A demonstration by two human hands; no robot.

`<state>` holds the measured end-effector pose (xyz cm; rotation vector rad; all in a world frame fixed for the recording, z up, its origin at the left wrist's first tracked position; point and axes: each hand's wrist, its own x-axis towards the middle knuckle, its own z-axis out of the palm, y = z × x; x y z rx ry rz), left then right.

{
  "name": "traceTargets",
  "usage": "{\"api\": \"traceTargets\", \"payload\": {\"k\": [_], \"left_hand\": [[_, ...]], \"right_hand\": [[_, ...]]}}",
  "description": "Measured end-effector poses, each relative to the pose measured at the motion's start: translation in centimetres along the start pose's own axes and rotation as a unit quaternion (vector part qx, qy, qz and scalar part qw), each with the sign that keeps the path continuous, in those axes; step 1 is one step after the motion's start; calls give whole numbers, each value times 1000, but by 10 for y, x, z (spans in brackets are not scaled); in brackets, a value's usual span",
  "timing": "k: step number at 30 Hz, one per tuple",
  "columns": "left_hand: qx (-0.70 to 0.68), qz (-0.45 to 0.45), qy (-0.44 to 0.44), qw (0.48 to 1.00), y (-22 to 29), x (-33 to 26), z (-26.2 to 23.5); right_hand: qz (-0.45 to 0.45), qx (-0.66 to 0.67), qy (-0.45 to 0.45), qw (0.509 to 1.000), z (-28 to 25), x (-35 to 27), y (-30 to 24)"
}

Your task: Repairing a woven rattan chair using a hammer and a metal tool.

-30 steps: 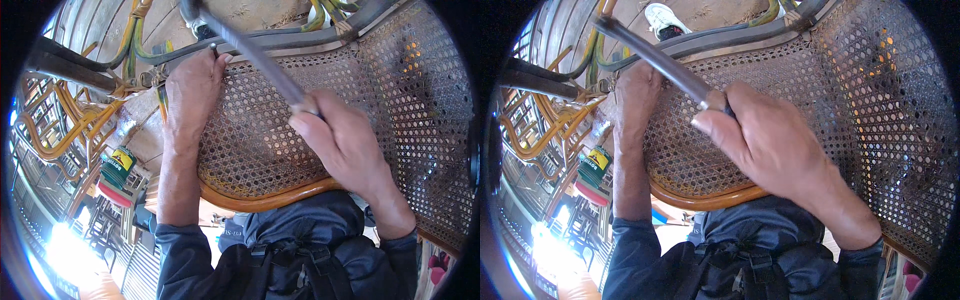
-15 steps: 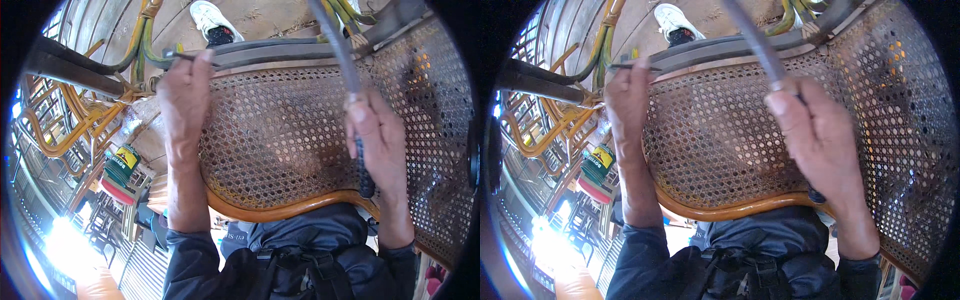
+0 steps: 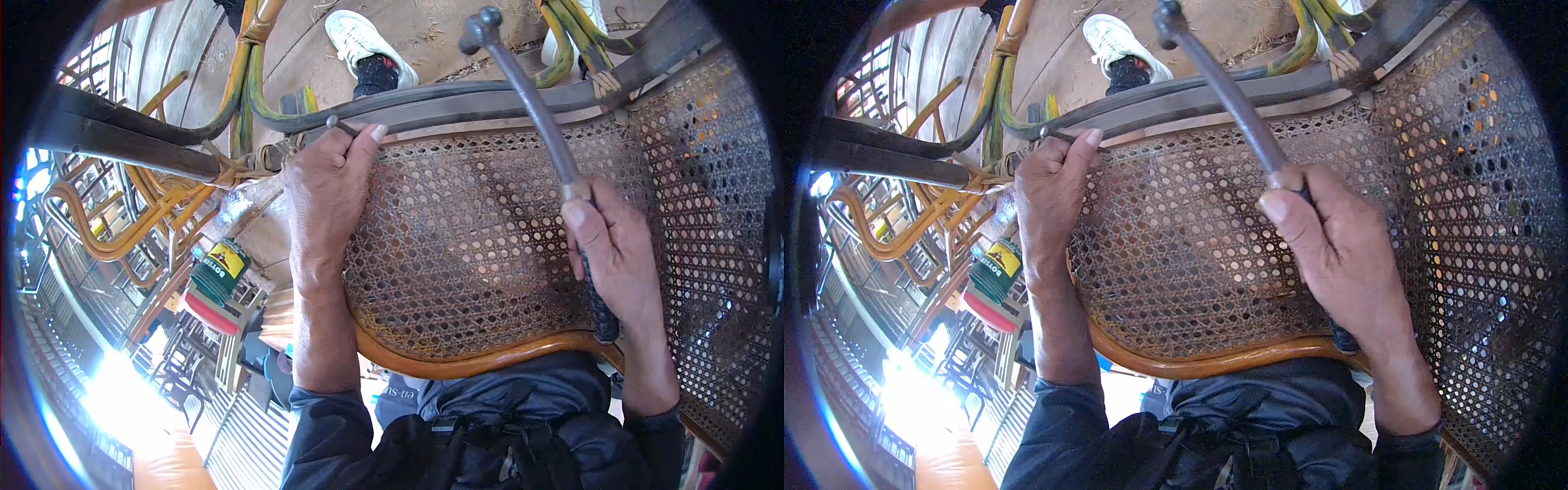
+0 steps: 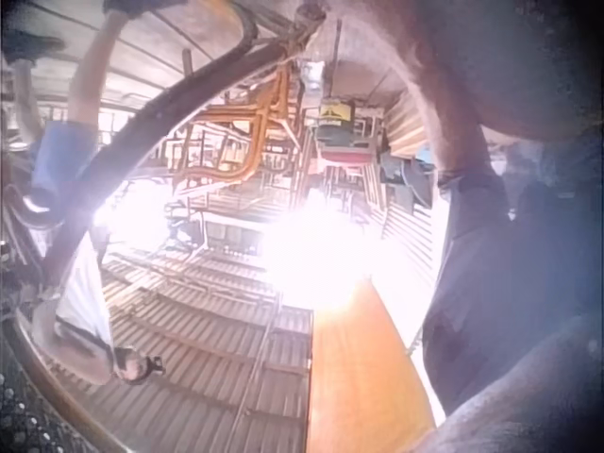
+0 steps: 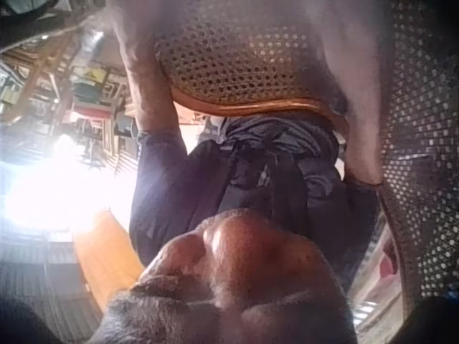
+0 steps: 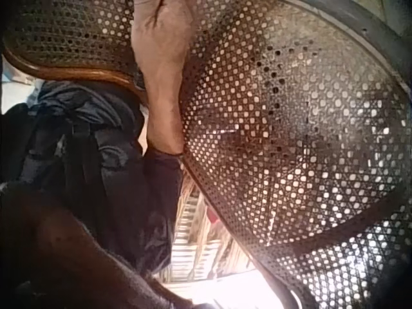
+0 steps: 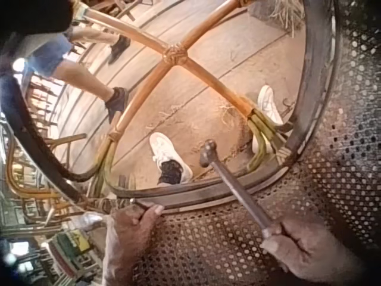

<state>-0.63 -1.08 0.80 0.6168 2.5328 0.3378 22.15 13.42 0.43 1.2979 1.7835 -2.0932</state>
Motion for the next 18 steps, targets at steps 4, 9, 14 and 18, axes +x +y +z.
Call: {"api": "traceTargets", "payload": {"k": [4,9,14,18], "left_hand": [[24,-13,-25,999,10,-2,-3],[114,72,-8,991,1,2,13],[139,116,7,983,8,-5,2],[33,54,32,997,18,-52,-28]], "right_hand": [[11,-19,-45,999,8,-5,-15],[-94,-95,-104,986,27,-1,-17],[-145,-223,-102,959,6,-30,-47],[-194,-223,14,955,-29,-93,-80]]}}
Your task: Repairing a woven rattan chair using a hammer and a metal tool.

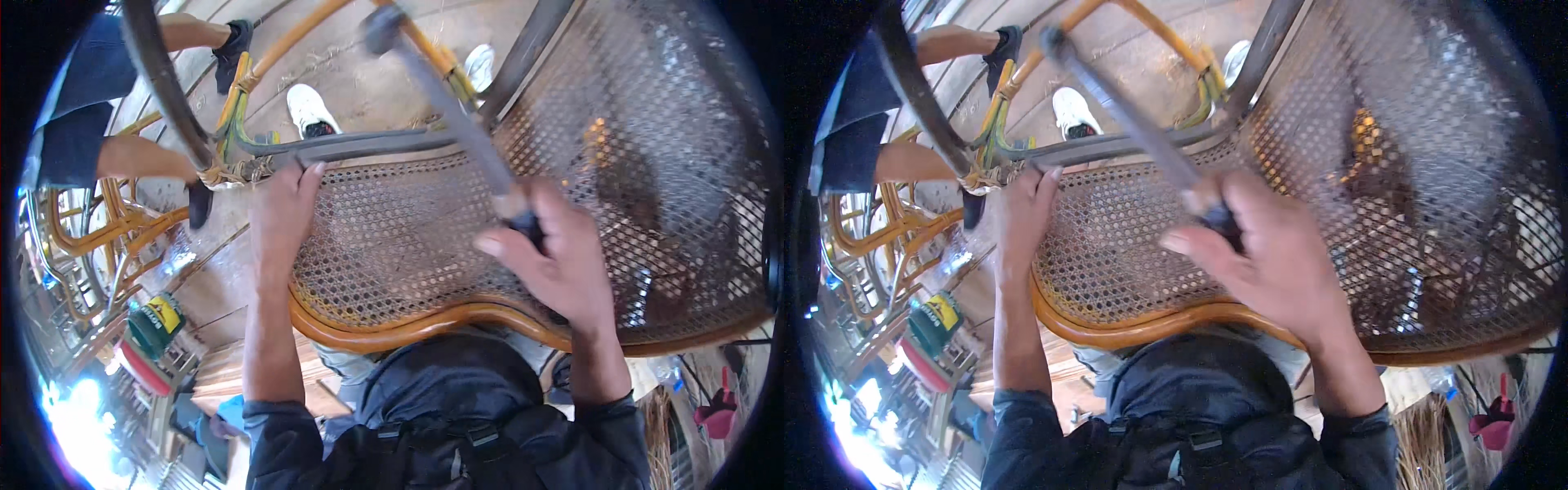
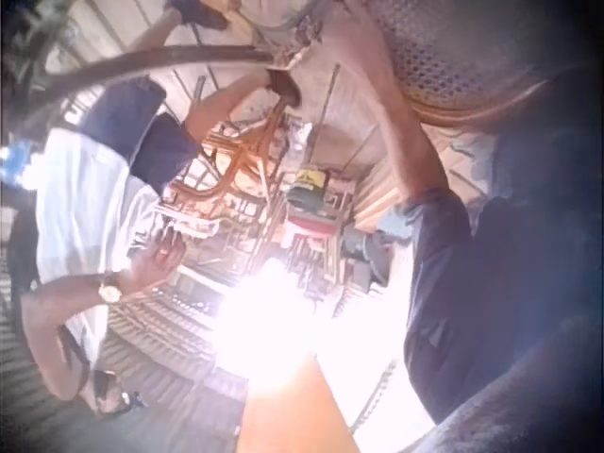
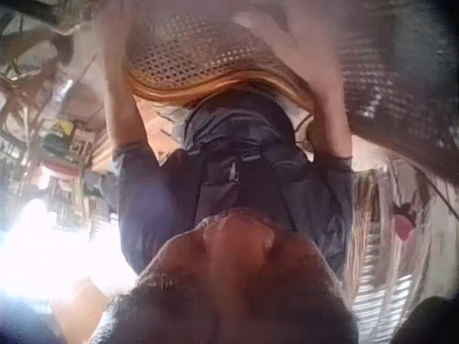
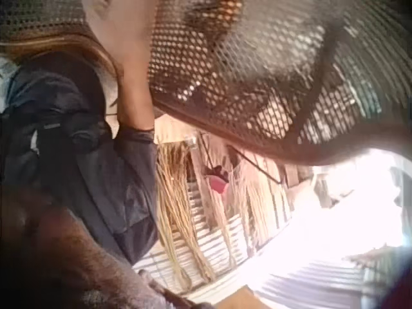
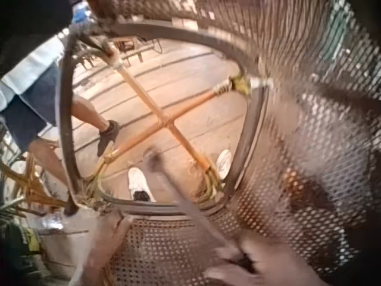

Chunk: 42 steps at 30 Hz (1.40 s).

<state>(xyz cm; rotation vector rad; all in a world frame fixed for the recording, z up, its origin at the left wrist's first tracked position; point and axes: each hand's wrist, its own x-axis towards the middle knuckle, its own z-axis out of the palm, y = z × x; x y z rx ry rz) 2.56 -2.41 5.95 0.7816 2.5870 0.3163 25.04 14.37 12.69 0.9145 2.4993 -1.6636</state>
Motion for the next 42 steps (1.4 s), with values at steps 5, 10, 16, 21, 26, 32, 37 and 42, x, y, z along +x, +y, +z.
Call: {"api": "traceTargets", "payload": {"k": [5,10,16,21,26,32,37,42], "left_hand": [[-173,44,120,977,-17,-97,8],[-201,3,287,937,-42,-179,46],[-377,-26,307,874,-32,-187,67],[-383,-45,297,874,-23,-178,60],[-388,-27,337,858,-39,-135,49],[-529,-57,249,809,-36,-21,-54],[-719,19,47,693,-75,42,-93],[-736,23,25,676,-103,27,-105]], "right_hand": [[-153,39,348,924,-67,-103,-19],[-213,20,504,836,-146,-158,-70],[-103,-241,590,764,-242,-123,-55],[-125,-133,567,803,-283,-113,-30],[-145,-79,523,836,-323,-120,-2],[-89,50,507,856,-331,-131,2],[-82,113,622,771,-247,-161,11],[-56,175,661,727,-161,-195,53]]}}
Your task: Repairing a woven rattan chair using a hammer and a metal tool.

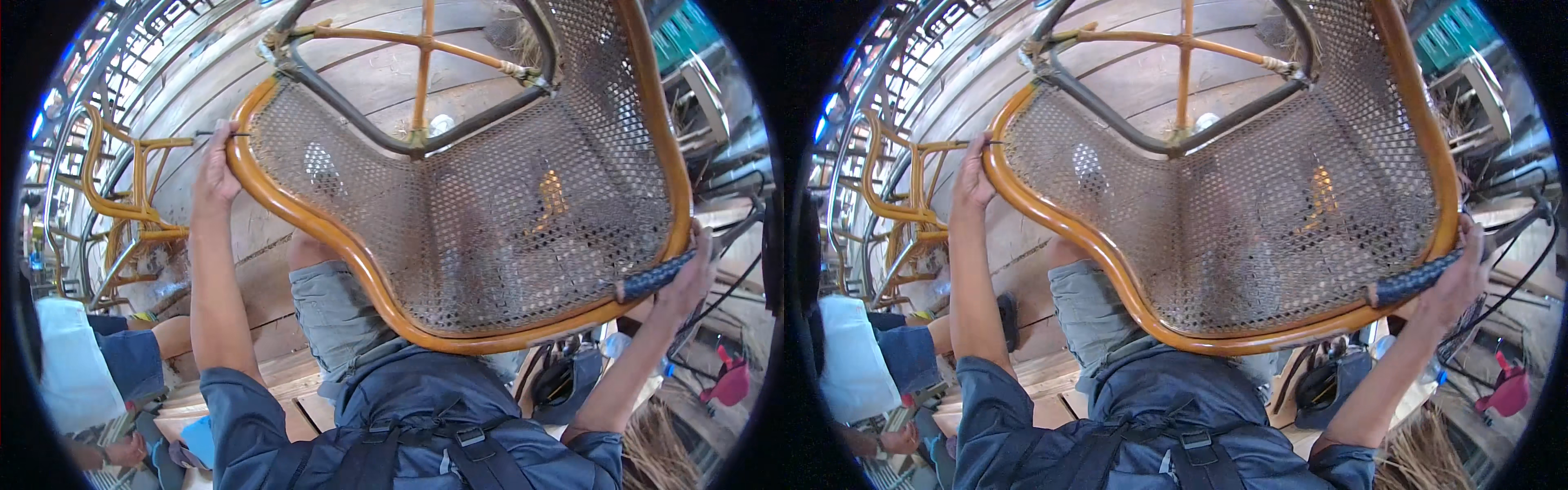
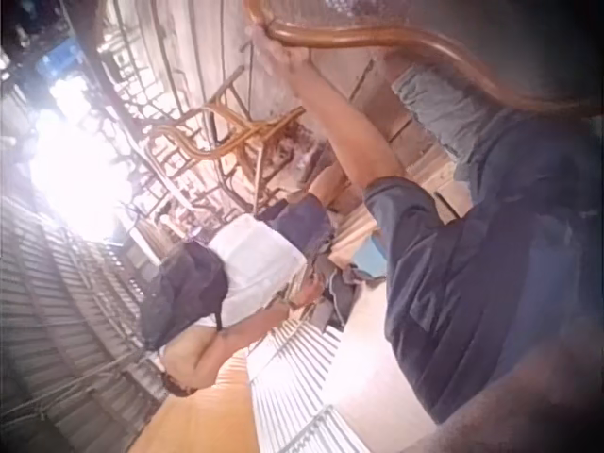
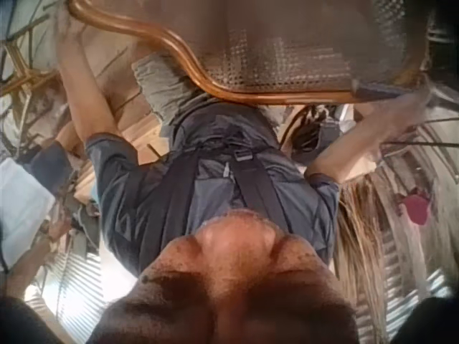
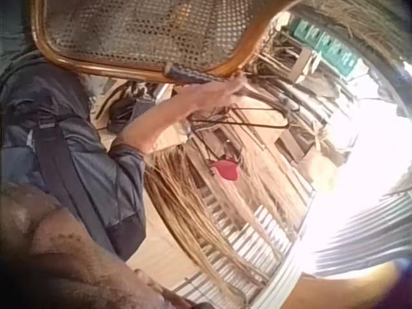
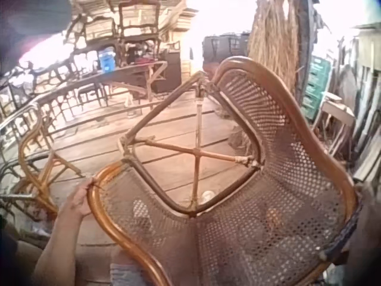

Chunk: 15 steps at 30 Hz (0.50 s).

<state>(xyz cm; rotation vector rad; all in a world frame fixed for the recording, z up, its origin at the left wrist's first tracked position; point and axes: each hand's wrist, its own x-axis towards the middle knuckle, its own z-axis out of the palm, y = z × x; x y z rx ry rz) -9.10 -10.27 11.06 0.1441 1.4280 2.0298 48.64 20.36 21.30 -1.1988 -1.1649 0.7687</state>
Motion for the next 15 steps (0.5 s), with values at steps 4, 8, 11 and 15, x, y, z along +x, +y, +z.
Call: {"api": "traceTargets", "payload": {"k": [4,8,11,15], "left_hand": [[52,56,19,997,35,-23,23],[193,155,56,967,72,-38,29],[288,184,94,935,87,-47,34],[321,208,122,916,96,-59,30]], "right_hand": [[32,22,49,998,-12,-40,55],[150,44,21,987,1,-93,108],[190,42,-15,981,8,-137,141],[232,-18,-62,971,8,-163,153]]}}
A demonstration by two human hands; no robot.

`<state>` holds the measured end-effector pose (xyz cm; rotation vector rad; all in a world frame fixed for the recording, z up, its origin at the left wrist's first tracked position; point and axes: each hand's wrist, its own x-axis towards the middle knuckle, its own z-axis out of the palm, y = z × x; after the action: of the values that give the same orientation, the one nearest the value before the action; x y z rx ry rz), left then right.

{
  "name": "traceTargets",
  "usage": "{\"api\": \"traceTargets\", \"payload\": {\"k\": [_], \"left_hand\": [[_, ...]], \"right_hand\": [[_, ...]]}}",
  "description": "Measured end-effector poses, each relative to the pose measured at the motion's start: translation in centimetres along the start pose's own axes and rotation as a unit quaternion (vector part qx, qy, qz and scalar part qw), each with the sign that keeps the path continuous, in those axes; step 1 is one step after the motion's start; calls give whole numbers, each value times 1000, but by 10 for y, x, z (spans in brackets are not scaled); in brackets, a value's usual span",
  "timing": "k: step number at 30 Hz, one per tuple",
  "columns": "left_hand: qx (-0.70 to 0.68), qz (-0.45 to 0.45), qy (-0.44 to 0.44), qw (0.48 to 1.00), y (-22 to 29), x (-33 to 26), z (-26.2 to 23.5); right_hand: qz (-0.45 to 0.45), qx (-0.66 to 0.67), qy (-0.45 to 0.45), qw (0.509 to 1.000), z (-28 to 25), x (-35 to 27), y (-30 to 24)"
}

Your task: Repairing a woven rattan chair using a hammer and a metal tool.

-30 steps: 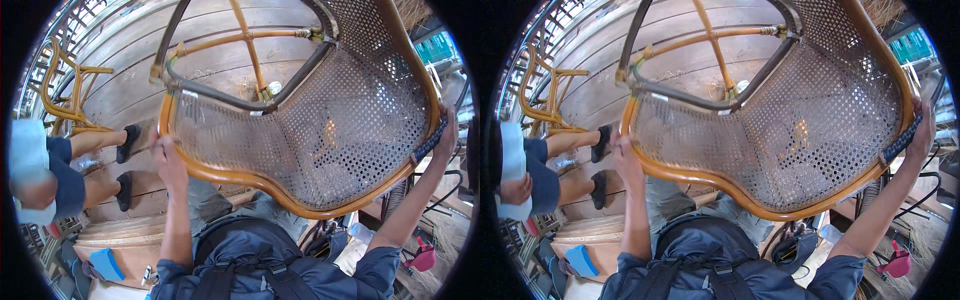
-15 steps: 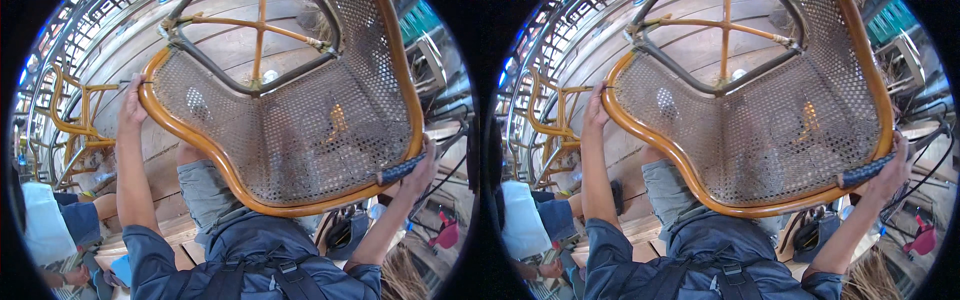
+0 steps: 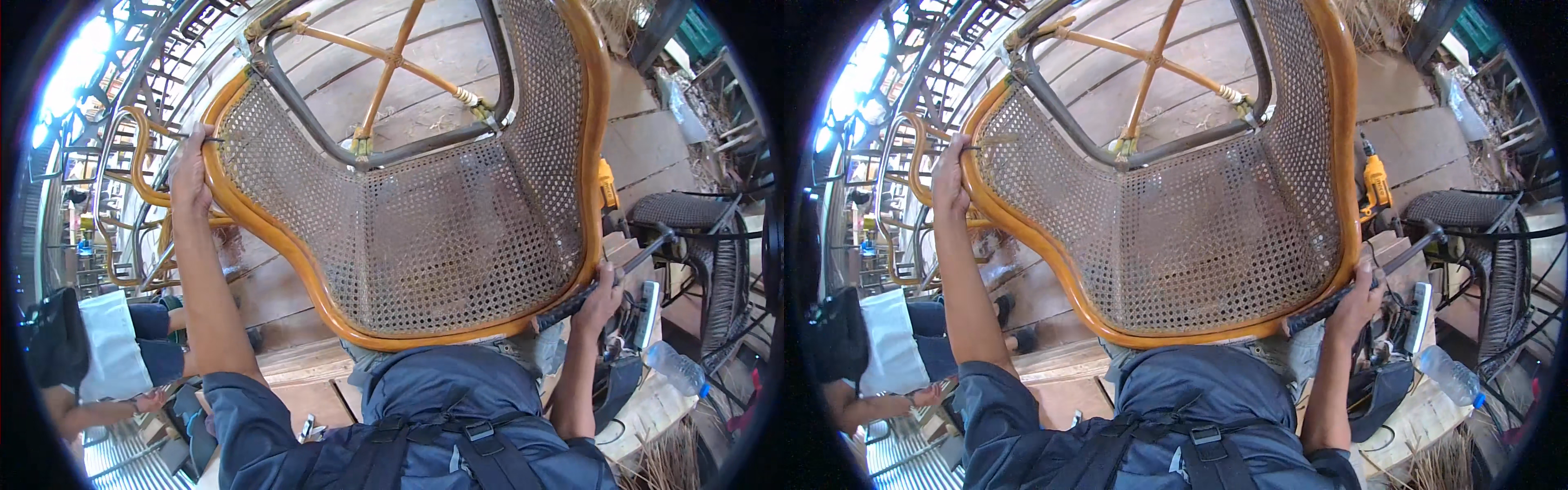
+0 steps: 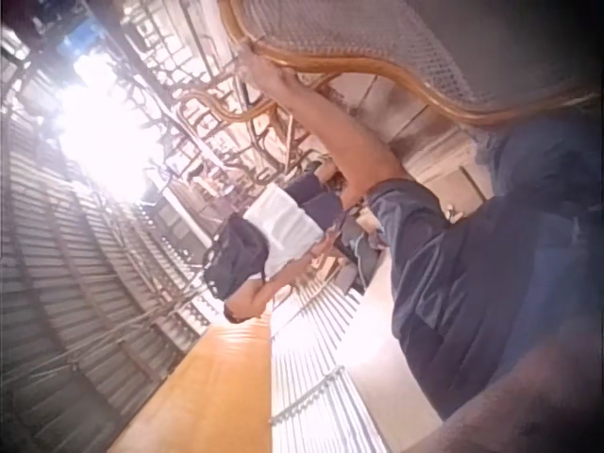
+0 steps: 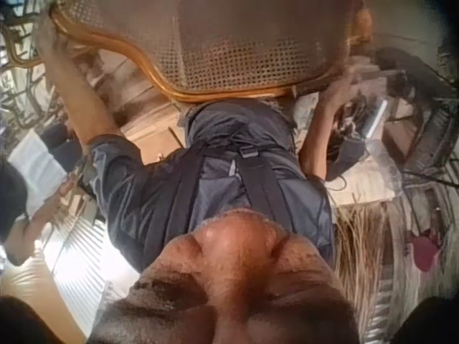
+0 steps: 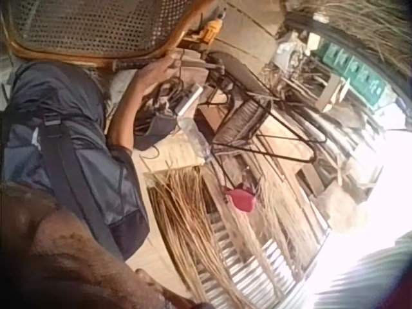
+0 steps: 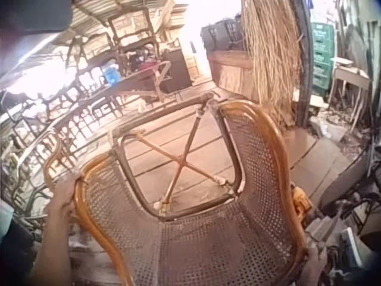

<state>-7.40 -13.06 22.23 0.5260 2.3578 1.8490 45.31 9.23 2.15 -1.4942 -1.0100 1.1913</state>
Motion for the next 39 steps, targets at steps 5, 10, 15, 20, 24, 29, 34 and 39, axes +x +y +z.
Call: {"api": "traceTargets", "payload": {"k": [5,10,15,20,24,29,34,39], "left_hand": [[263,282,172,906,10,-71,63],[119,-34,-16,992,-65,-136,170],[-10,-201,-119,972,-177,-138,243],[-21,-152,-228,962,-202,-126,322],[35,-71,-259,963,-204,-105,368],[24,-58,-254,965,-226,-101,407],[83,-9,-248,965,-223,-110,415],[44,-47,-236,970,-222,-109,412]], "right_hand": [[12,-21,-44,999,-11,-1,-19],[-90,-127,-65,986,-22,-10,-60],[-39,-220,-238,945,30,-35,-73],[43,-338,-331,880,78,-28,-48],[32,-396,-360,844,99,-22,-24],[16,-455,-375,808,118,-22,-20],[86,-458,-385,797,118,-15,-12],[96,-435,-370,815,109,-13,-2]]}}
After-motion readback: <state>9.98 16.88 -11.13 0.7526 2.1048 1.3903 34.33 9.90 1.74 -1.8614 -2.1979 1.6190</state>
